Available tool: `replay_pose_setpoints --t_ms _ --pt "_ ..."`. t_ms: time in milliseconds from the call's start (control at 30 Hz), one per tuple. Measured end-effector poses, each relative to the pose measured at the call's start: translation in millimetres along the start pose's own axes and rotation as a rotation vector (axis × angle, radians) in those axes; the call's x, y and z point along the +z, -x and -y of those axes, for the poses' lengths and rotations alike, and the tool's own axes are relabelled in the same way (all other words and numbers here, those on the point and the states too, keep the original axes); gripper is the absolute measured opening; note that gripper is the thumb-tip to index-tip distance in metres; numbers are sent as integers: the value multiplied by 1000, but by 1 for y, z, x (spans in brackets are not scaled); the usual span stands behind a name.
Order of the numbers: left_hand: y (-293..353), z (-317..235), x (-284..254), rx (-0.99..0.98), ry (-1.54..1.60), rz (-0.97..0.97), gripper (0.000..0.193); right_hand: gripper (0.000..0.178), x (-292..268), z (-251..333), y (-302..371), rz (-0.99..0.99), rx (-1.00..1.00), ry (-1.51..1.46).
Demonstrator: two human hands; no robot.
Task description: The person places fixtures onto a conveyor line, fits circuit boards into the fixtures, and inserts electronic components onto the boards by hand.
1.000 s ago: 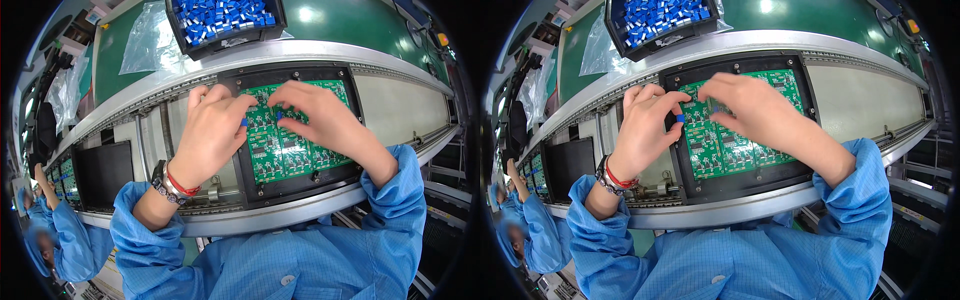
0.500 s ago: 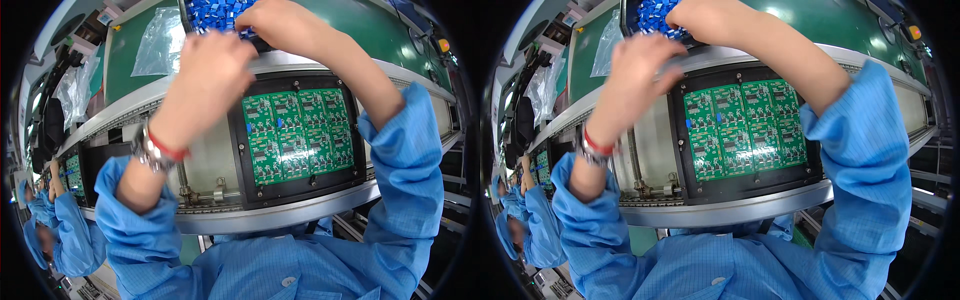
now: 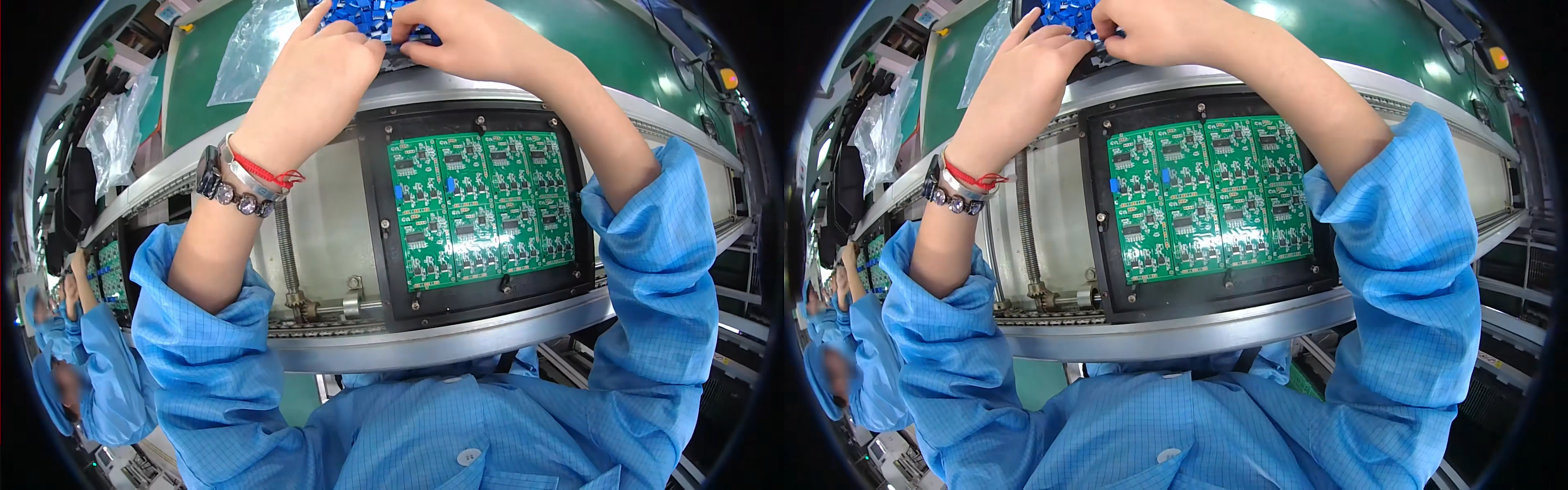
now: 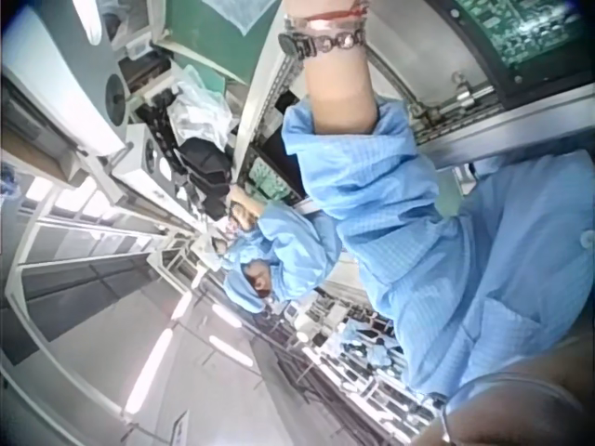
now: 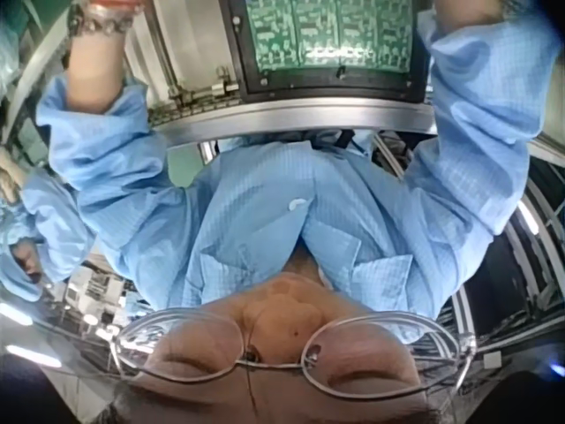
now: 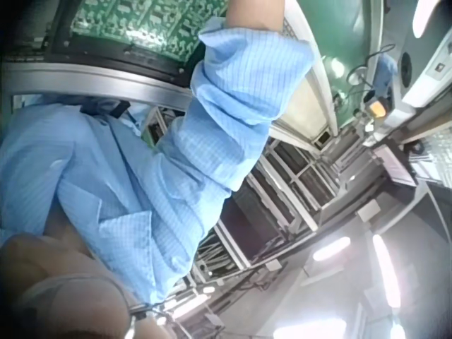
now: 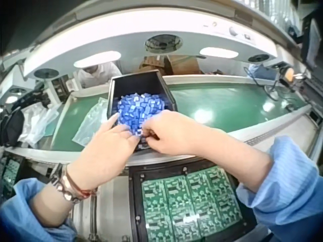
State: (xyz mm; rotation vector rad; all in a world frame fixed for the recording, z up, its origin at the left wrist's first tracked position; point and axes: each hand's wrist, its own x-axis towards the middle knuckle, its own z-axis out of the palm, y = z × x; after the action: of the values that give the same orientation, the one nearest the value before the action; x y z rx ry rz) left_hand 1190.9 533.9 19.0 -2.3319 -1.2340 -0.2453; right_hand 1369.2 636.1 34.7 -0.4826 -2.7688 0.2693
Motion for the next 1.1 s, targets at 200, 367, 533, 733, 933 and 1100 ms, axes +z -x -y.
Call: replay_pose_setpoints --t_ms 200,367,533,733,933,1100 --pt "-5 10 12 -19 158 59 36 12 -2 -8 9 -52 -39 -7" --pt "1 10 -11 0 192 77 22 14 -6 35 53 -118 46 -384" --pt "-2 14 -16 -30 351 89 23 17 19 77 118 -17 164 -636" --pt "1 23 -7 -2 351 -1 21 22 44 103 152 25 302 -685" --pt "-9 17 7 -25 151 -98 20 28 47 116 156 20 327 -588" --pt "-29 15 17 -126 281 -271 18 29 47 123 154 26 287 -536"
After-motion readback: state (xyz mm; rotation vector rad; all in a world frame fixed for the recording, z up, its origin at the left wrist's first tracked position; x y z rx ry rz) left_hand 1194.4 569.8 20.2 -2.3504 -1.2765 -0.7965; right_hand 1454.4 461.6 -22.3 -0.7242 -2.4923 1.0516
